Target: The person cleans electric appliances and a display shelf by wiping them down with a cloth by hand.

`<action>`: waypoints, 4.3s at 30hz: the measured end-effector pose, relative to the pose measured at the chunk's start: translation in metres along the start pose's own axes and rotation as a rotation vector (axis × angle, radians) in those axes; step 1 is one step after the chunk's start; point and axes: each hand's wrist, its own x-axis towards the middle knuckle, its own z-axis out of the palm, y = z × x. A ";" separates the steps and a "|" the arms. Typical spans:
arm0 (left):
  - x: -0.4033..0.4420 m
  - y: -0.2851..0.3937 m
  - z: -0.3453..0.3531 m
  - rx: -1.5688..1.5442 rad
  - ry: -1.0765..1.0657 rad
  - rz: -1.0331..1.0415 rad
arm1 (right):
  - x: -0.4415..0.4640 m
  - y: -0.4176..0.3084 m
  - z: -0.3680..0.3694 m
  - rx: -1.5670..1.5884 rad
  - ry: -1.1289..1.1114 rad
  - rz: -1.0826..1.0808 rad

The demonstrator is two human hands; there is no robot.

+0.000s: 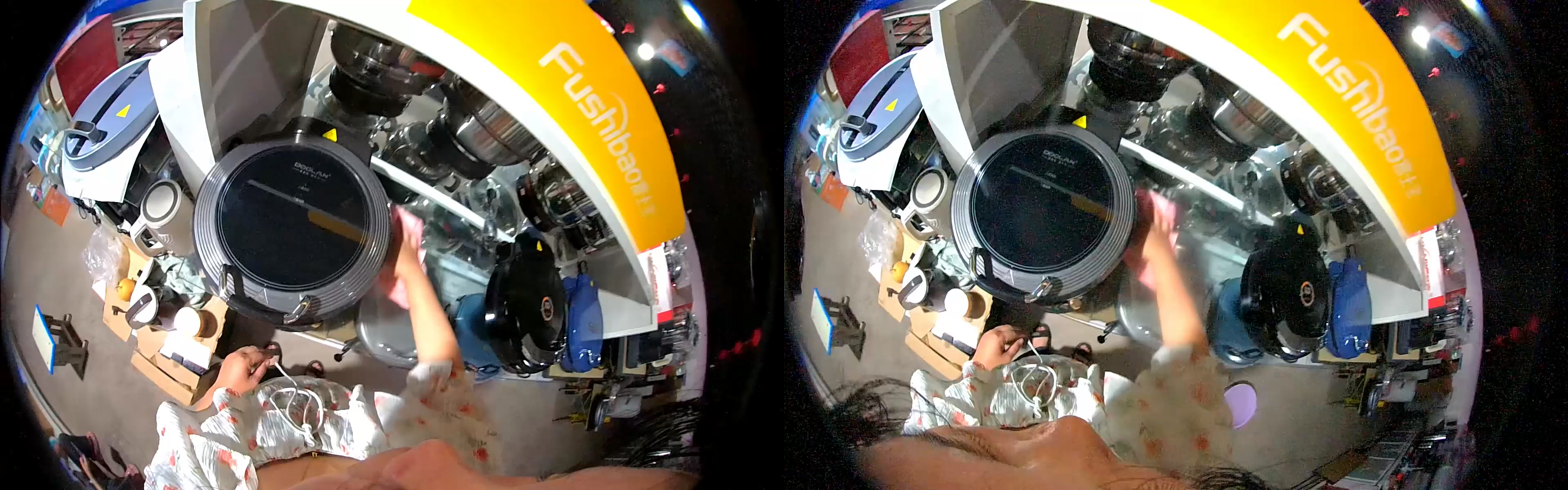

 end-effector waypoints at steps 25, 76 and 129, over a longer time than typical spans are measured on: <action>0.031 -0.016 0.006 -0.362 0.721 -0.288 | -0.063 -0.071 -0.045 0.260 0.226 -0.051; 0.063 -0.037 -0.081 -0.776 0.449 -0.294 | -0.167 -0.114 -0.091 0.151 -0.006 0.010; 0.077 -0.016 -0.096 0.082 0.515 0.130 | -0.173 -0.153 -0.071 0.274 0.150 -0.071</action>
